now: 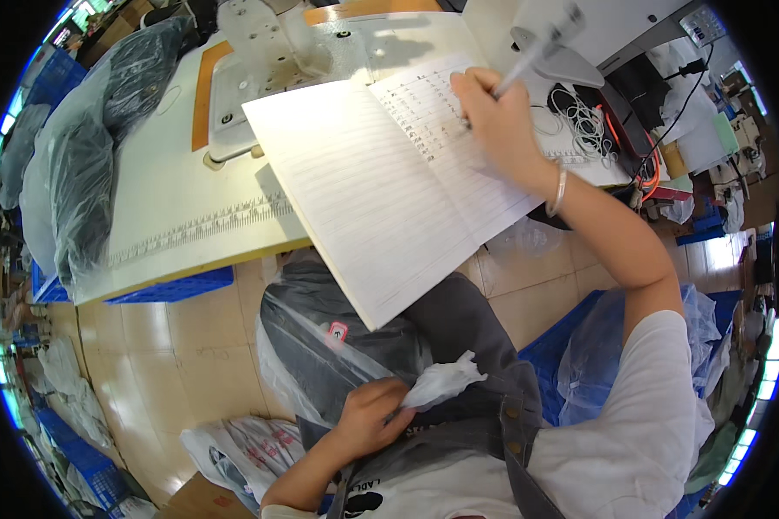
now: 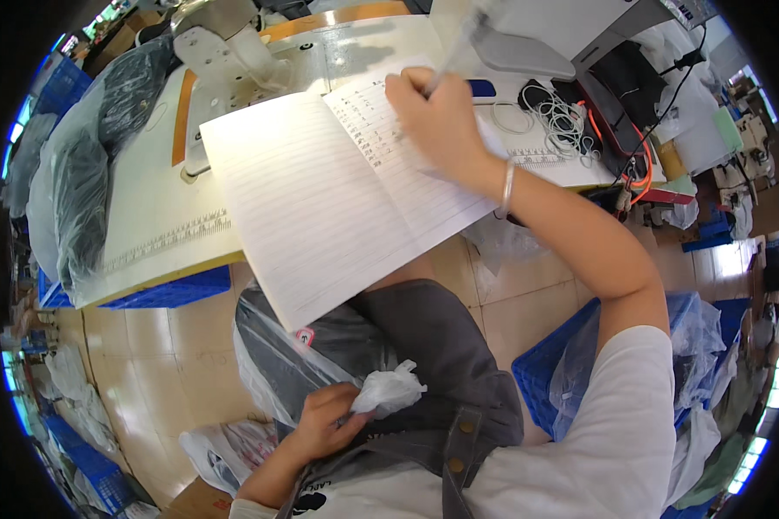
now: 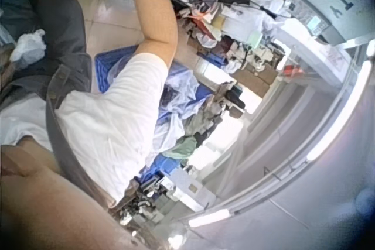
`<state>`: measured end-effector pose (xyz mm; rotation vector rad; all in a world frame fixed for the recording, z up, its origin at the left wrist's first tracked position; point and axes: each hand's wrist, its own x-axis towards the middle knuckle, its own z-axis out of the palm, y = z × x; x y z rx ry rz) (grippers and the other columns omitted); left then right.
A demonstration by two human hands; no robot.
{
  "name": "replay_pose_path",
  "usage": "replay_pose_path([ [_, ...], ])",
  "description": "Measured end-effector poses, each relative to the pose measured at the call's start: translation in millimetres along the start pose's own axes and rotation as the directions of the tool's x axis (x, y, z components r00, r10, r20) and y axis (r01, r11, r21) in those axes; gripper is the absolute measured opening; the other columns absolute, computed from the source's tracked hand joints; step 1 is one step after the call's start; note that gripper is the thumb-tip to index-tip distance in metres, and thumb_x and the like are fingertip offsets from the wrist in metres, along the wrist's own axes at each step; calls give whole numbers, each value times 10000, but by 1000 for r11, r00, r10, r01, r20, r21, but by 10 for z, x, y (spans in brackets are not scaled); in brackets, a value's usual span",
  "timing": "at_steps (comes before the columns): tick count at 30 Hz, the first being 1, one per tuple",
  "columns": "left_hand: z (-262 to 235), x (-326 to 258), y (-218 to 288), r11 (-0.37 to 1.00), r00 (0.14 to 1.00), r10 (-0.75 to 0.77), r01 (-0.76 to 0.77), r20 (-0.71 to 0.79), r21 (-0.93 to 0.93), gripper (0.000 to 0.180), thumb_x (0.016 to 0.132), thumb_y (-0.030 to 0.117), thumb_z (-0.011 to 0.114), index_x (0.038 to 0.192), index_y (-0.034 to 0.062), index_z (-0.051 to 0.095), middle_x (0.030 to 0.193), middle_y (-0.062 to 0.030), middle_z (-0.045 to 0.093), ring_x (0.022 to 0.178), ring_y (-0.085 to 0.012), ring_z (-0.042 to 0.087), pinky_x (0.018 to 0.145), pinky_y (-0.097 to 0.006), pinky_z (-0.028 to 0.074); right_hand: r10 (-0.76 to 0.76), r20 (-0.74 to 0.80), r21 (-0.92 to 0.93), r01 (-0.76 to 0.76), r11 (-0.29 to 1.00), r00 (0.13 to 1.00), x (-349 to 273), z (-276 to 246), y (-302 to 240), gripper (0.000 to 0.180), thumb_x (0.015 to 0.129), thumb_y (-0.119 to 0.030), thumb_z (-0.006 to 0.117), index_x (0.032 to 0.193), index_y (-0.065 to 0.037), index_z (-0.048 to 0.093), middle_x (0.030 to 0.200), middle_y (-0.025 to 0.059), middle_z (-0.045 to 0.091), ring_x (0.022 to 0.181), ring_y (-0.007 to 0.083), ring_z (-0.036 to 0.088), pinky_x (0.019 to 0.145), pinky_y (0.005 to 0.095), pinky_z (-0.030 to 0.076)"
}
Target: Inspecting black shoe uppers, recording counts in a notebook, and packing them into plastic bags for inventory.
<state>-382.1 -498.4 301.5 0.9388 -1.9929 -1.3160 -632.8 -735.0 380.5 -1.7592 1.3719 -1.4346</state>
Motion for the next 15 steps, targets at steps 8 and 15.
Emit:
replay_pose_path([
  [8,65,152,299,983,969,157,-134,190,-130,499,681,-25,577,1172,53,537,841,-114,591,732,-286,527,663,-380,441,240,318,-915,231,331,917,133,-648,29,625,842,-542,435,595,9,594,533,167,551,530,323,562,538,390,446],
  [15,-1,-34,411,993,989,34,-16,147,-118,495,719,-42,531,1209,22,511,962,-138,615,750,-243,570,689,-317,459,52,283,-599,134,789,958,-718,-798,-722,301,819,-287,567,839,13,584,688,85,576,611,164,565,555,268,425],
])
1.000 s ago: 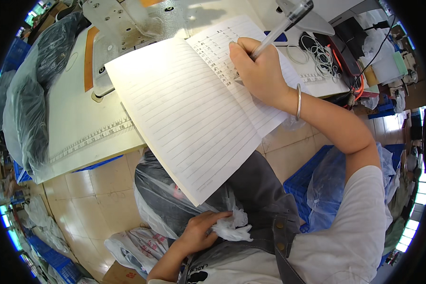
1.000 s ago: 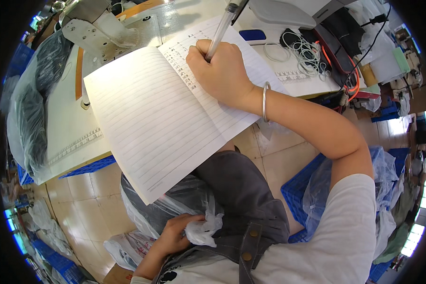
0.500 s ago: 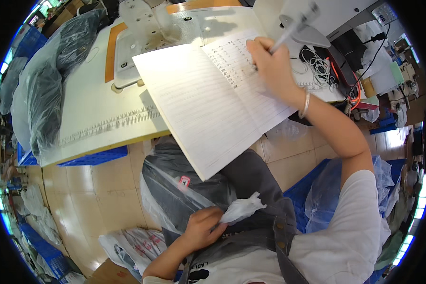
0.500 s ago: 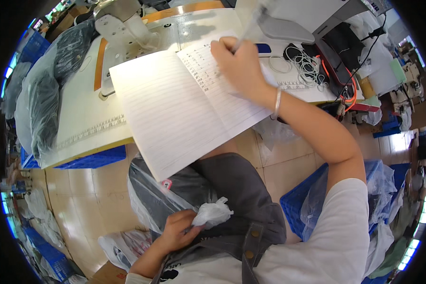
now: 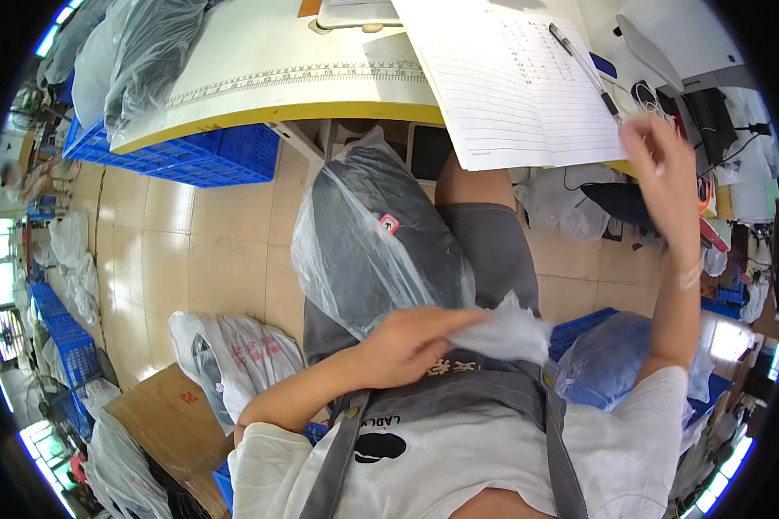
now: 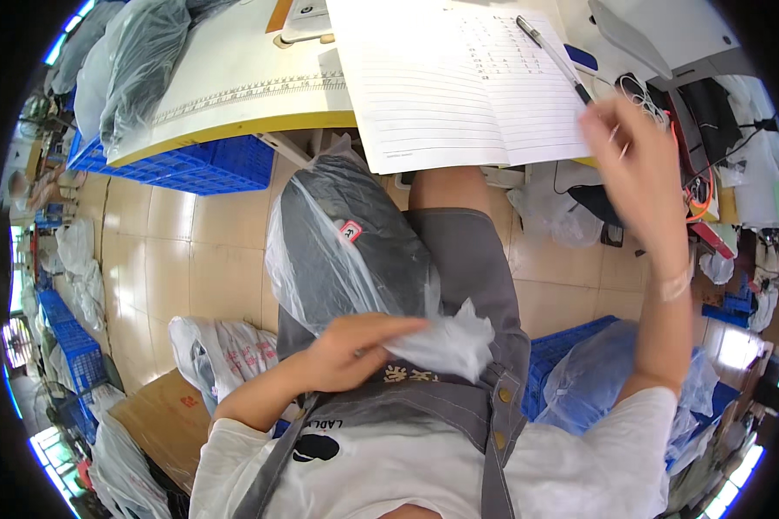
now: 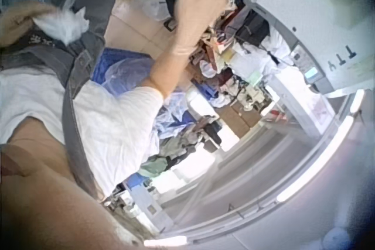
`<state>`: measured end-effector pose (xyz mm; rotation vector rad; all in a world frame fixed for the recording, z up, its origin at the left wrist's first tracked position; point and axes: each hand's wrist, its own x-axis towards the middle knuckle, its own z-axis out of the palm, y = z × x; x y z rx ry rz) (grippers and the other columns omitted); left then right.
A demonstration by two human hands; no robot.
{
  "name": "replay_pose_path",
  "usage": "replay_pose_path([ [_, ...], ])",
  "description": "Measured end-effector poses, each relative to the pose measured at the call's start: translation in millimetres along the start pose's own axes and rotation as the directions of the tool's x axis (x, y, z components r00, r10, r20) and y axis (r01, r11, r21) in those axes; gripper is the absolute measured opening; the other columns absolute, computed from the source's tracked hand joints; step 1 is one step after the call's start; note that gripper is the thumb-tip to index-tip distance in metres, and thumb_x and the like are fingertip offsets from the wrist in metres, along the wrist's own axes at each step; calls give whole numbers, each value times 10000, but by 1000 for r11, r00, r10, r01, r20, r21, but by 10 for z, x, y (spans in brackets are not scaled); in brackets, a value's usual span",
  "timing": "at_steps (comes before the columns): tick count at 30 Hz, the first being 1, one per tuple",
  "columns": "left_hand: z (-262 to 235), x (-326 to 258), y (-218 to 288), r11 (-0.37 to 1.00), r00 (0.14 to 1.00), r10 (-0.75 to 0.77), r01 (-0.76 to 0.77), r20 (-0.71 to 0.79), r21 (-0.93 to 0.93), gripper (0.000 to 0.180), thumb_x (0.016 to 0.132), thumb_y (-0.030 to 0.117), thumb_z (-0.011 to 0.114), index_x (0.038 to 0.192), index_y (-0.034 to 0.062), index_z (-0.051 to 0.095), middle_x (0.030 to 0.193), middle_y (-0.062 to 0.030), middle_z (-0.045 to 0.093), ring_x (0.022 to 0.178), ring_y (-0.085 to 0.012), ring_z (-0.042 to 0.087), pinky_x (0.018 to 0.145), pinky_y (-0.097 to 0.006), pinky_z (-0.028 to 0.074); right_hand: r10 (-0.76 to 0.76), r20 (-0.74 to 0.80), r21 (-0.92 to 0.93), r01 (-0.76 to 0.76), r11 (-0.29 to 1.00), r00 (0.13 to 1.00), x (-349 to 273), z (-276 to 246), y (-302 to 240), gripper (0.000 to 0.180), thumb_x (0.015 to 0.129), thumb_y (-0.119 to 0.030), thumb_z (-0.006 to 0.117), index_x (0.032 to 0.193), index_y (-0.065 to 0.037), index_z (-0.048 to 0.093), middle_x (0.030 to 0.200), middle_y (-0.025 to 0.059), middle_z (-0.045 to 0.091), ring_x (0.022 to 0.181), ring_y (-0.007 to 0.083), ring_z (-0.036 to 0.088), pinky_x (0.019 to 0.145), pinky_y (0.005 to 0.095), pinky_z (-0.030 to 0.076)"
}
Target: Inspecting black shoe uppers, recording counts in a notebook, and packing them into plastic bags for inventory.
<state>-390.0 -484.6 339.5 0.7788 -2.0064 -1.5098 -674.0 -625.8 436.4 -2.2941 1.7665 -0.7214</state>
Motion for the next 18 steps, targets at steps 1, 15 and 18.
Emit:
replay_pose_path([
  [1,-19,-52,27,995,989,-29,14,-143,-103,460,761,-20,526,1218,24,498,978,-137,609,802,-251,578,730,-310,458,67,268,367,-166,915,961,-300,-32,-146,274,802,-268,579,826,5,593,683,57,568,655,103,557,579,218,414],
  [15,-134,105,56,548,903,-75,-318,-424,-774,232,907,36,442,1127,4,508,1088,-82,586,982,-179,563,882,-292,409,-564,-188,-85,558,825,804,-1232,175,101,273,590,81,637,824,-57,609,653,55,435,543,222,412,479,332,328],
  [18,-73,41,118,704,946,-150,-102,-287,-703,161,888,17,436,1037,-3,496,1104,-105,578,989,-180,558,863,-310,423,-507,-72,25,510,860,859,-1415,133,91,247,576,-2,669,804,-75,610,688,47,467,628,233,490,528,323,392],
])
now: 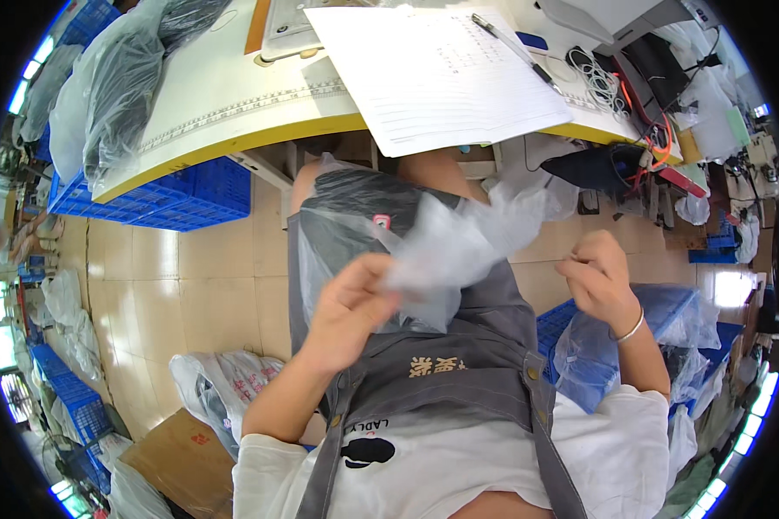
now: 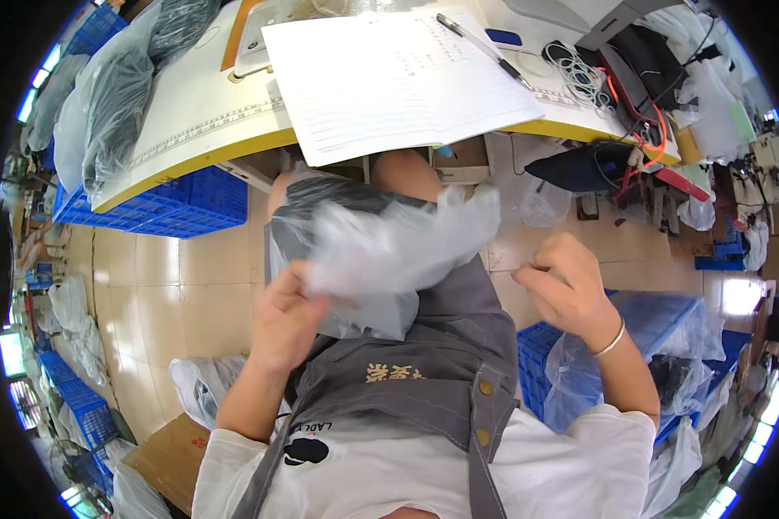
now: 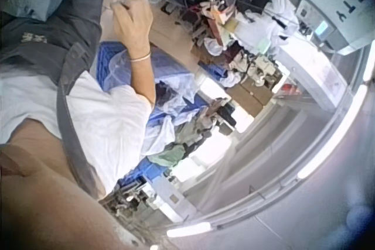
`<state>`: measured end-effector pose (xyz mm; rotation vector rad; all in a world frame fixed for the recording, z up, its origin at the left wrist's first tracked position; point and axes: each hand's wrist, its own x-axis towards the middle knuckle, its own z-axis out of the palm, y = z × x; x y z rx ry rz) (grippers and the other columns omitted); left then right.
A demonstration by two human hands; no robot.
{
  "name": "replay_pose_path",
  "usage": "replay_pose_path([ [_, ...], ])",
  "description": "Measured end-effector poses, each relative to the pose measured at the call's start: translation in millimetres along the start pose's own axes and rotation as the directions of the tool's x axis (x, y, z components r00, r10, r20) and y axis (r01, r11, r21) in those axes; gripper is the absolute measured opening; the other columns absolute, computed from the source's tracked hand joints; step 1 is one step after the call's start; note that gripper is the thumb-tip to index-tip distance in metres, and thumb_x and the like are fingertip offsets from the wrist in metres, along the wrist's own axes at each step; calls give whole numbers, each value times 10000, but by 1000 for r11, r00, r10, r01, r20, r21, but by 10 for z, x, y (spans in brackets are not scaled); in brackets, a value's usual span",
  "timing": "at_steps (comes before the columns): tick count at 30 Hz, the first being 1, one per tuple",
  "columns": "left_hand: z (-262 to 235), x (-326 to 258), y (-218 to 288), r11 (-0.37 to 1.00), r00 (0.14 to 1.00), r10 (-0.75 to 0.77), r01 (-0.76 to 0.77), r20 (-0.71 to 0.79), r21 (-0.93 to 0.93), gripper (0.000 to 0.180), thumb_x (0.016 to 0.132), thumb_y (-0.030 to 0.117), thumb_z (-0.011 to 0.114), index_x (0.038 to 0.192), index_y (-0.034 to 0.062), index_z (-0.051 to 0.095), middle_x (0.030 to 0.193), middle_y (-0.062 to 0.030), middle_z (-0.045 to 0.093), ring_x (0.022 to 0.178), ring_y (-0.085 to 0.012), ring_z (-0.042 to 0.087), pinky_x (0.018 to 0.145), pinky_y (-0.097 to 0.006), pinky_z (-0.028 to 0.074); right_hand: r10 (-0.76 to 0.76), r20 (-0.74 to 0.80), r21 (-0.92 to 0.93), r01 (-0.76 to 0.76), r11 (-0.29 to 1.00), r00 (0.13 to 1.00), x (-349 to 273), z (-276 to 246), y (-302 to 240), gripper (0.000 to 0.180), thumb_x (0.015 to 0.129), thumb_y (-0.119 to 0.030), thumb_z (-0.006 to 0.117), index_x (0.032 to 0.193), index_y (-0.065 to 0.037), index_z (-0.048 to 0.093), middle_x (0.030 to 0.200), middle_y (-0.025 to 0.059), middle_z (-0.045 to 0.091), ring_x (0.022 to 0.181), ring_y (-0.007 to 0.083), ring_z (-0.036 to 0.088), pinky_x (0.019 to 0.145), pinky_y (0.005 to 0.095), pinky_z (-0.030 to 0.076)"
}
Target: Inspecting black shoe uppers, recording counts in a notebook, and packing them into plastic bags for inventory.
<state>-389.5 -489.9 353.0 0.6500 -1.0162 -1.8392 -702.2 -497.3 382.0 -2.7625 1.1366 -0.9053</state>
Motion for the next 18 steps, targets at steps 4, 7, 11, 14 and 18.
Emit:
replay_pose_path([
  [4,307,92,-118,958,963,19,-95,270,270,109,873,14,430,974,-5,465,1093,-127,573,958,-177,560,814,-299,445,11,-205,111,13,994,979,192,-16,-342,233,580,-72,653,808,-65,610,732,39,515,705,209,532,560,316,425],
  [7,363,207,-149,958,898,-258,190,357,215,183,865,103,491,1006,-4,445,972,-148,598,898,-232,592,801,-355,467,-201,128,150,181,972,971,67,173,-328,254,573,-103,626,821,-47,609,755,42,550,697,188,550,527,285,427],
  [11,517,397,-194,703,735,-661,536,152,469,265,872,251,541,939,5,467,776,-89,574,665,-159,549,600,-289,460,-291,-179,36,301,953,940,-21,213,-385,283,550,-123,614,814,-24,601,646,39,520,554,166,519,426,233,374],
  [14,571,450,-273,694,837,-395,1,380,720,303,873,278,565,790,-14,557,603,-73,516,554,-124,422,498,-279,350,-205,-92,59,210,976,974,-157,234,-347,264,556,-125,629,799,-26,597,619,32,504,506,158,492,398,246,357],
  [18,393,481,-188,787,913,-308,86,268,611,285,899,272,534,838,-3,578,663,-57,568,579,-110,482,537,-277,408,-141,-4,-34,141,989,990,-376,141,-264,252,567,-121,654,801,-41,608,591,20,463,478,150,472,388,256,348],
])
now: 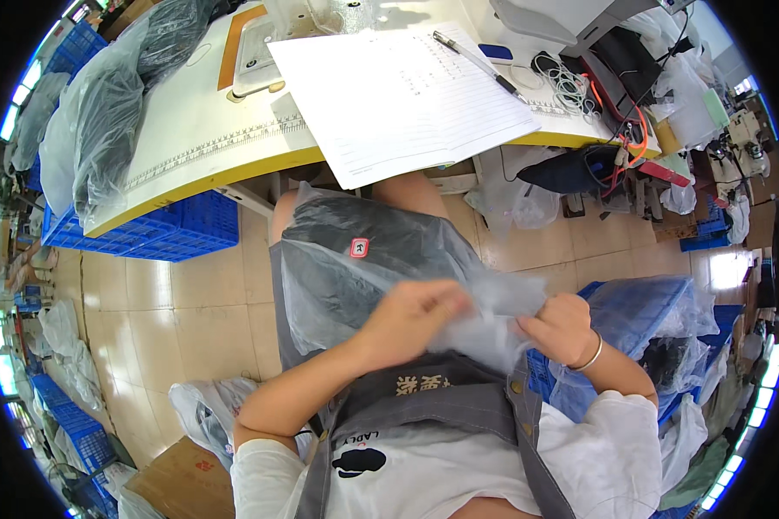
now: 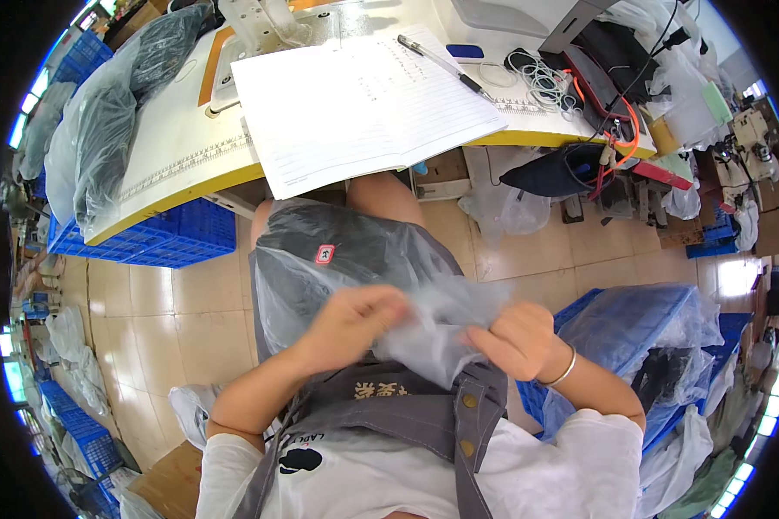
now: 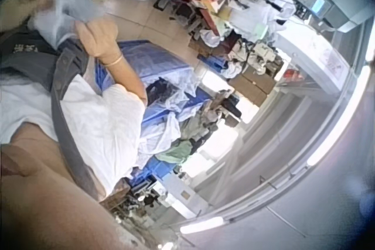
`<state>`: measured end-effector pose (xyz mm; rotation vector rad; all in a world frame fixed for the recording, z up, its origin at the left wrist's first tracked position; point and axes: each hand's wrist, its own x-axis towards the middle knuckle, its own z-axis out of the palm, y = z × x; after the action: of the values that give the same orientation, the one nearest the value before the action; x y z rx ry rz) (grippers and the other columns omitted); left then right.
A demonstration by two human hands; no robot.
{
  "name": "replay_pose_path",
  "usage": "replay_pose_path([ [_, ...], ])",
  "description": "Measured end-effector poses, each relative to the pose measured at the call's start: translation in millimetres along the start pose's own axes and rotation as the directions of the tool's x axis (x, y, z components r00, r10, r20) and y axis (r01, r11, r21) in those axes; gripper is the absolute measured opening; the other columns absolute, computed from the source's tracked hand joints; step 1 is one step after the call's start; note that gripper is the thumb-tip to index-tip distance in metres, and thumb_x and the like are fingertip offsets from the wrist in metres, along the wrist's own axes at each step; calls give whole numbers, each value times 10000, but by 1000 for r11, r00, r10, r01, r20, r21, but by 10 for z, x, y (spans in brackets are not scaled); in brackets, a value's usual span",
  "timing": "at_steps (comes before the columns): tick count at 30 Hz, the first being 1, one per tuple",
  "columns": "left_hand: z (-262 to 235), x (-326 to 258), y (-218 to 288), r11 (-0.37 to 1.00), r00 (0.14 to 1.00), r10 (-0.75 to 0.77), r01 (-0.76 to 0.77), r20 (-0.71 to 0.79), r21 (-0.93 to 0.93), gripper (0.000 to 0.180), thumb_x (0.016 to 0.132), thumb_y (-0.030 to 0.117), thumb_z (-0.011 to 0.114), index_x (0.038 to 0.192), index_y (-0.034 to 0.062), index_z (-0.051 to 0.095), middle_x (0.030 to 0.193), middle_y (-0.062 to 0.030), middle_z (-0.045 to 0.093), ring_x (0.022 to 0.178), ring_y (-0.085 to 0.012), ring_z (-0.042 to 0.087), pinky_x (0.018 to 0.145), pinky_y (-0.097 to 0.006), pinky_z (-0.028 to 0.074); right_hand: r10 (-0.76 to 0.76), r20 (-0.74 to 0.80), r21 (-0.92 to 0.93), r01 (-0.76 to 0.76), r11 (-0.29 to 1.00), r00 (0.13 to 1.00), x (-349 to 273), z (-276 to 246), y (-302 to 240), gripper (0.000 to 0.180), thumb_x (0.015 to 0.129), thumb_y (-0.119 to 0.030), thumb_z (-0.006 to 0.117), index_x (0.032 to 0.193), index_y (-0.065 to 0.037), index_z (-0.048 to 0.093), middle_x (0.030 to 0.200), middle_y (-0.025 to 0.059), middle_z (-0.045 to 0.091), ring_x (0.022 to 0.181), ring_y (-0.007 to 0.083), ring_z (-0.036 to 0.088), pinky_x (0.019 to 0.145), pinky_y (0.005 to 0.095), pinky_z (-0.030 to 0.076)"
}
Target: Inspecting black shoe uppers, recording counts in a notebook, and packing them into plastic bags for inventory.
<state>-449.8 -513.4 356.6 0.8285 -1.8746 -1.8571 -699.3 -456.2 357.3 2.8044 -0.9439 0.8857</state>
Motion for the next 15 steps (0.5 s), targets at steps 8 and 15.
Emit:
replay_pose_path([
  [8,220,-25,3,938,965,72,-151,-252,-313,182,925,197,478,882,37,552,798,-46,542,738,-145,521,668,-261,420,35,424,389,-218,895,905,-71,-90,128,185,705,-100,642,868,-19,611,755,70,526,631,216,542,552,304,440],
  [15,551,219,180,896,894,417,-374,-164,240,86,854,79,538,893,5,553,869,-123,531,799,-292,544,678,-320,445,111,531,434,-382,816,840,289,625,102,343,774,-88,567,1103,-14,507,1127,177,475,1035,326,481,864,369,409],
])
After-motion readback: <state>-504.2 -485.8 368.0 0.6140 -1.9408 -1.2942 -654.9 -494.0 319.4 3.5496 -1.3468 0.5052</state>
